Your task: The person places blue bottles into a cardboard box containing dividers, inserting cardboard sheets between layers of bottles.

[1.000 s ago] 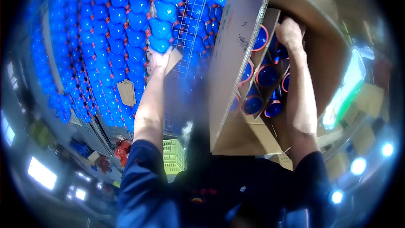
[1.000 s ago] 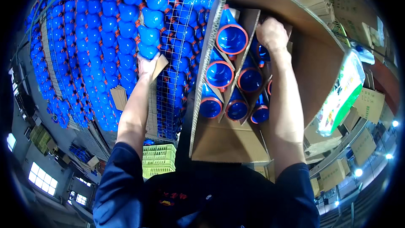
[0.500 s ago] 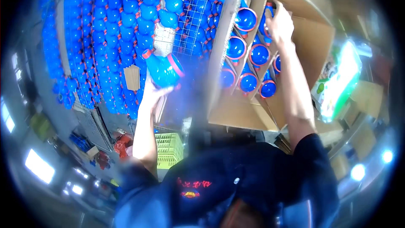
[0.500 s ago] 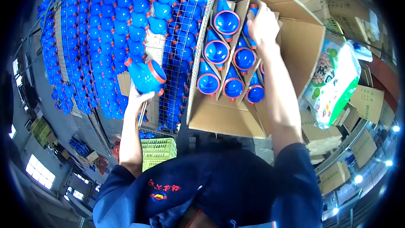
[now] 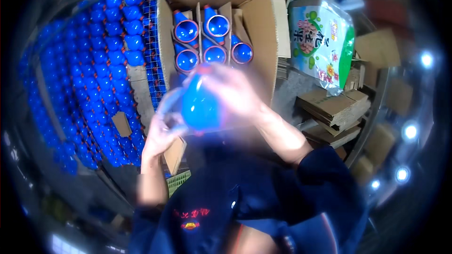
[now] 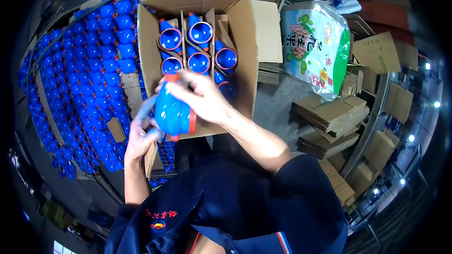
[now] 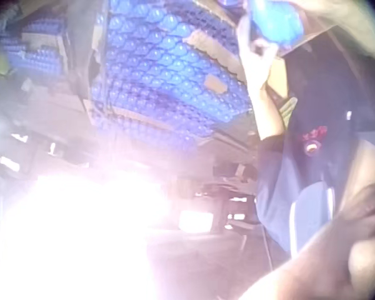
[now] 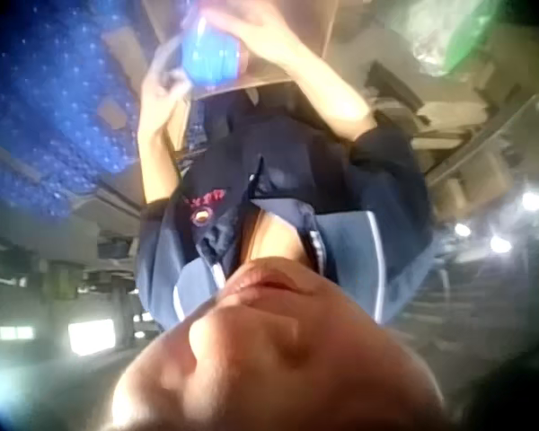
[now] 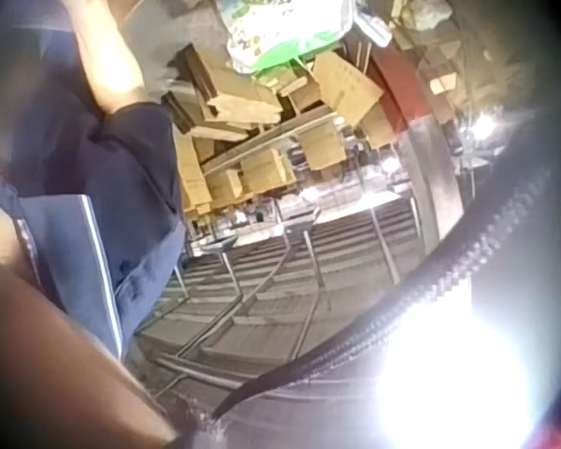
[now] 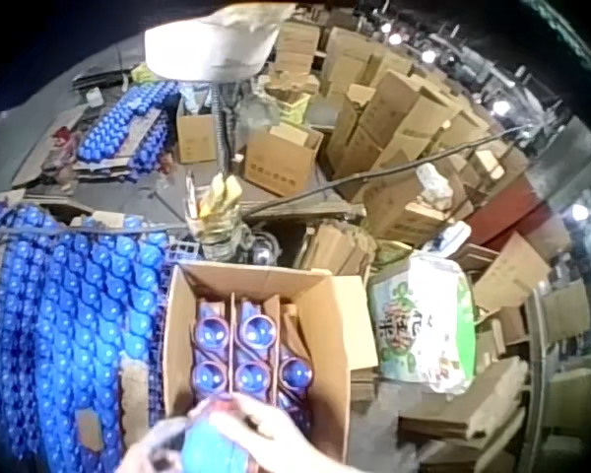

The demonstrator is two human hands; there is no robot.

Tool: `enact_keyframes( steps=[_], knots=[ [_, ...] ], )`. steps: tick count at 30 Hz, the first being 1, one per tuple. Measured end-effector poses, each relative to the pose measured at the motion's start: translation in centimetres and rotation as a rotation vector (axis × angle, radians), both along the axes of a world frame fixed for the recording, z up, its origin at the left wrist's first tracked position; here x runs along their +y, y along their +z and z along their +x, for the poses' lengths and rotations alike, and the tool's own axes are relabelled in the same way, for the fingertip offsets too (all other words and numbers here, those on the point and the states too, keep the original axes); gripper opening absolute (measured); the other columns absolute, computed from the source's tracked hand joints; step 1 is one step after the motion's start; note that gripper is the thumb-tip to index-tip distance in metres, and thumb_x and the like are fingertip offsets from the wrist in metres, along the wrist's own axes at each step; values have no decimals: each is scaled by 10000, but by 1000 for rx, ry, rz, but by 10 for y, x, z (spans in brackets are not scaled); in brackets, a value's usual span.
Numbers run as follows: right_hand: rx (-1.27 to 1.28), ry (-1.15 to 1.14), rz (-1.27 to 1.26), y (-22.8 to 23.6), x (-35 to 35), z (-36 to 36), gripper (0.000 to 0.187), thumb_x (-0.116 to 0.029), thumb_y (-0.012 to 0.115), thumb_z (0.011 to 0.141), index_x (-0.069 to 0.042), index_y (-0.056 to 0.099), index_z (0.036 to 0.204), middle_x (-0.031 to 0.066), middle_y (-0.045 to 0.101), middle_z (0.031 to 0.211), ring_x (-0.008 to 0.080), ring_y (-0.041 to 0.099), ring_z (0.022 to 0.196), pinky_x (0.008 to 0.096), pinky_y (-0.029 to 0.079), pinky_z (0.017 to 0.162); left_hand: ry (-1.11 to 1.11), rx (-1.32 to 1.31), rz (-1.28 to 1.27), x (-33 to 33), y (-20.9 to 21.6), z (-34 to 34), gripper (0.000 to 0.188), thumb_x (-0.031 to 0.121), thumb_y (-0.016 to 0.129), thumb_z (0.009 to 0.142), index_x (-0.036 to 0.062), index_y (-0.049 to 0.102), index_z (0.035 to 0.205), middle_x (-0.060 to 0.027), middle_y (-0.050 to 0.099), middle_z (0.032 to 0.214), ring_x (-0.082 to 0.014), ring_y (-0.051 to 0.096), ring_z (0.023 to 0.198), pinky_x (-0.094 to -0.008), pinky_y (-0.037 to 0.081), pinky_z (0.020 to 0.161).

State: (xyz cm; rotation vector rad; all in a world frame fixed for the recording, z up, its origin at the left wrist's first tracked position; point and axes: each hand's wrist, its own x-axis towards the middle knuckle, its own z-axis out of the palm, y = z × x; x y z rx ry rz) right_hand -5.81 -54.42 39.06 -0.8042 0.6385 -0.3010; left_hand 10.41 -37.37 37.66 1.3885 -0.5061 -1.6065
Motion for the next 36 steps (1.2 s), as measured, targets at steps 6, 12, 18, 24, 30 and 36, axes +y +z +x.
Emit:
enact_keyframes(
  steps=[6, 12, 18, 24, 30, 36],
  knots=[
    [653, -549, -917, -60, -79, -22, 284, -237, 596, 964, -10, 595, 1134, 124, 648, 1021, 203, 624, 916, 332, 501, 817, 631, -572, 182, 67, -148, 93, 274, 199, 542, 989, 6, 645, 1153, -59, 681, 974, -98, 591, 808, -240, 481, 747],
    [938, -329, -1451, -131, -147, 13, 288, -203, 646, 899, -20, 571, 1109, 177, 630, 1065, 356, 608, 995, 422, 494, 866, 344, -1220, 536, 179, -267, 197, 452, 325, 568, 954, -79, 611, 1151, -238, 642, 1127, -346, 616, 1009, -398, 460, 917],
    [1341, 418, -1180, -203, -182, 36, 372, -251, 480, 920, 15, 543, 1171, 257, 649, 1105, 378, 638, 1041, 451, 502, 905, -43, -648, 523, 234, -258, 106, 327, 177, 607, 909, -23, 597, 1168, -139, 679, 978, -231, 647, 856, -356, 510, 808],
    [1335, 455, -1199, -215, -199, 20, 298, -174, 476, 867, 6, 634, 1043, 249, 654, 1103, 371, 638, 1053, 456, 515, 885, -370, -48, 176, 84, -91, -63, 493, 246, 661, 917, 0, 511, 1317, -136, 591, 1271, -221, 551, 1178, -351, 420, 1007],
    [691, -74, -1727, -106, -146, -17, 354, -182, 612, 868, -76, 574, 1203, 128, 628, 1162, 323, 568, 1102, 430, 461, 960, 234, 543, 595, 18, -67, -162, 598, 527, 409, 994, 10, 555, 1259, -139, 675, 1022, -193, 663, 838, -274, 507, 697],
    [1382, 417, -1107, -50, -89, -109, 621, -468, 644, 789, -4, 552, 1190, 237, 669, 910, 398, 660, 887, 487, 522, 801, 417, -47, 546, 47, -86, -210, 459, 465, 521, 939, 53, 614, 759, -18, 573, 625, -127, 470, 494, -280, 370, 507]
  ],
)
